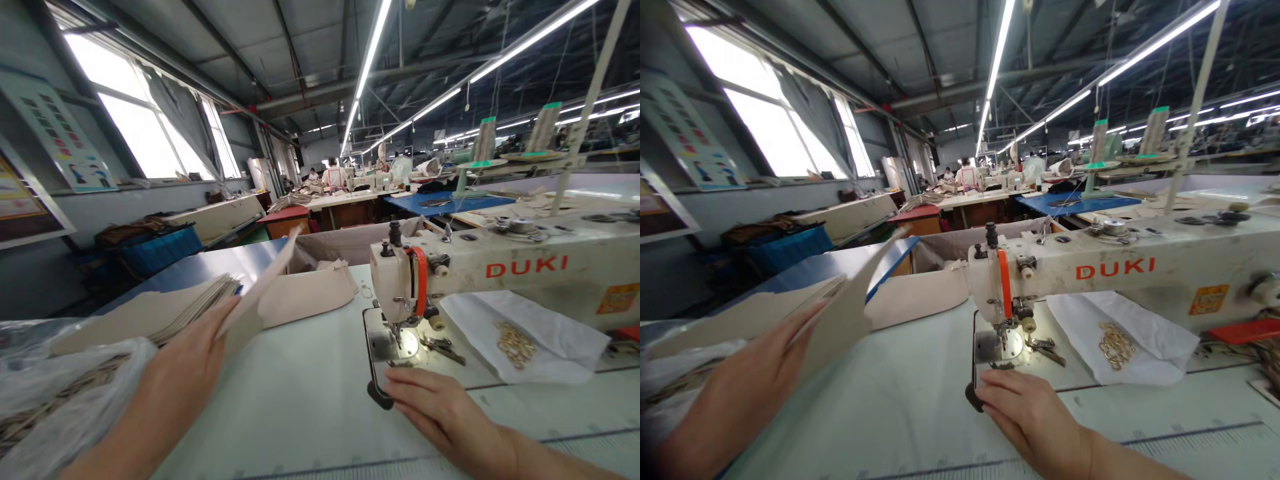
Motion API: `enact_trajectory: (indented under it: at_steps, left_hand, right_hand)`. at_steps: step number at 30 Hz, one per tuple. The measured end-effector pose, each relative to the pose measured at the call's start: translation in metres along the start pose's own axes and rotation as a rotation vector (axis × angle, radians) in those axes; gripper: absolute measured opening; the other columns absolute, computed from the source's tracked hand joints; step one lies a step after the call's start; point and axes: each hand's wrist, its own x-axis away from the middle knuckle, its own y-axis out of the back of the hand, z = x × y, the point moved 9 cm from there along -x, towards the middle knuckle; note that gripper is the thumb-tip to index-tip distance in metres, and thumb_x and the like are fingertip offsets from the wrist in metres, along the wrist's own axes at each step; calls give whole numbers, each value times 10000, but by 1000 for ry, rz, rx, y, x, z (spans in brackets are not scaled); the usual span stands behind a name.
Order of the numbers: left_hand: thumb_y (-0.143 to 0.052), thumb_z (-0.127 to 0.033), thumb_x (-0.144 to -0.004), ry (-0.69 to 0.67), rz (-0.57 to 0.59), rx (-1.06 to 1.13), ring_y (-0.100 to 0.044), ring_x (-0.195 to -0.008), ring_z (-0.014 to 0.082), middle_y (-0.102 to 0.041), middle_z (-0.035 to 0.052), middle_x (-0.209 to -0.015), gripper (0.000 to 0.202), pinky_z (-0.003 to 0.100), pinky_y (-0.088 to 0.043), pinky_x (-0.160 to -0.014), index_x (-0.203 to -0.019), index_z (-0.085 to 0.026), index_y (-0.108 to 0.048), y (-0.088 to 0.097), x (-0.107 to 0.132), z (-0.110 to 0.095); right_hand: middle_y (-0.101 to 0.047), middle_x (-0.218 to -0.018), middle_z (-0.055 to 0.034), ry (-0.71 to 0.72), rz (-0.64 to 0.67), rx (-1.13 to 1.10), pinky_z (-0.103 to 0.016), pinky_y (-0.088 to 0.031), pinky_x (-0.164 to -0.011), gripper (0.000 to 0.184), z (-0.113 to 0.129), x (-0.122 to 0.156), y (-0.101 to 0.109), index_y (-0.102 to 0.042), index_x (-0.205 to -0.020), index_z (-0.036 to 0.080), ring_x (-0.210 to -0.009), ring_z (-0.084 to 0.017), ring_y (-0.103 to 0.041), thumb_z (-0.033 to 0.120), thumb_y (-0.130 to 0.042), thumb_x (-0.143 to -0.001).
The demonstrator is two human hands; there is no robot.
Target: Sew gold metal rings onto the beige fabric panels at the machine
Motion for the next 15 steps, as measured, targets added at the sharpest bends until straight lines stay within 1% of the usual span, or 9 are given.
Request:
enact_trajectory:
  at_steps: [1,2,4,6,8,9,10,12,15]
  left_hand:
    - [-314,-176,-885,-35,-4,-21,-574,-1120,304,-547,51,-1316,440,491,-477,-936,-1313,-213,-412,-3,-23,-7]
    - [-293,-131,-875,-63,49,-17,-507,-1200,296,-487,69,-1373,453,485,-416,-999,-1308,-192,-409,-17,-43,-14]
    - [-259,-47,-845,-76,129,20,-486,-1225,267,-493,122,-1360,470,455,-391,-1020,-1260,-155,-453,-57,-68,-30]
    - [-270,-49,-852,-57,223,49,-553,-1156,258,-575,165,-1260,424,434,-446,-959,-1191,-128,-512,-108,-73,-43]
    - [-355,-187,-888,-45,296,63,-567,-1132,298,-612,205,-1195,335,457,-459,-926,-1137,-94,-558,-152,-63,-54]
    - [-390,-275,-894,-39,323,69,-547,-1152,321,-595,227,-1211,363,474,-448,-932,-1145,-74,-560,-168,-56,-57]
    - [-412,-355,-891,-35,345,74,-518,-1180,336,-569,240,-1242,426,484,-430,-947,-1164,-60,-554,-180,-48,-60]
    - [-400,-459,-888,-24,376,81,-450,-1243,332,-510,230,-1313,537,477,-389,-990,-1225,-59,-521,-190,-35,-62]
    - [-380,-506,-887,13,388,68,-357,-1317,276,-445,167,-1391,587,427,-318,-1053,-1311,-105,-449,-182,-33,-50]
  right_hand:
    - [-669,-1097,-98,9,8,-2,-232,-506,-883,249,0,0,-1,-647,-1076,183,-999,-162,-641,175,-475,-896]
    - [-668,-1101,-101,18,17,-3,-223,-504,-882,249,0,-1,-2,-652,-1063,179,-997,-161,-643,161,-472,-892]
    - [-658,-1120,-105,19,43,0,-210,-501,-878,260,-3,-1,-4,-647,-1064,174,-999,-161,-642,137,-463,-885]
    - [-649,-1138,-107,7,71,17,-210,-504,-873,271,-9,0,-7,-639,-1075,177,-995,-166,-645,123,-459,-880]
    - [-646,-1145,-109,7,96,40,-217,-513,-864,267,-14,2,-12,-635,-1076,183,-981,-176,-652,127,-464,-879]
    - [-646,-1145,-110,14,106,50,-221,-519,-857,263,-16,4,-15,-633,-1078,187,-973,-181,-656,135,-468,-880]
    - [-648,-1142,-110,26,114,59,-225,-524,-850,262,-18,6,-18,-630,-1084,192,-966,-185,-659,142,-471,-881]
    - [-645,-1147,-105,45,135,70,-228,-536,-832,279,-21,10,-23,-610,-1121,212,-970,-192,-657,154,-482,-880]
    - [-652,-1135,-87,75,137,66,-225,-556,-789,339,-23,14,-24,-572,-1187,260,-945,-201,-666,177,-525,-862]
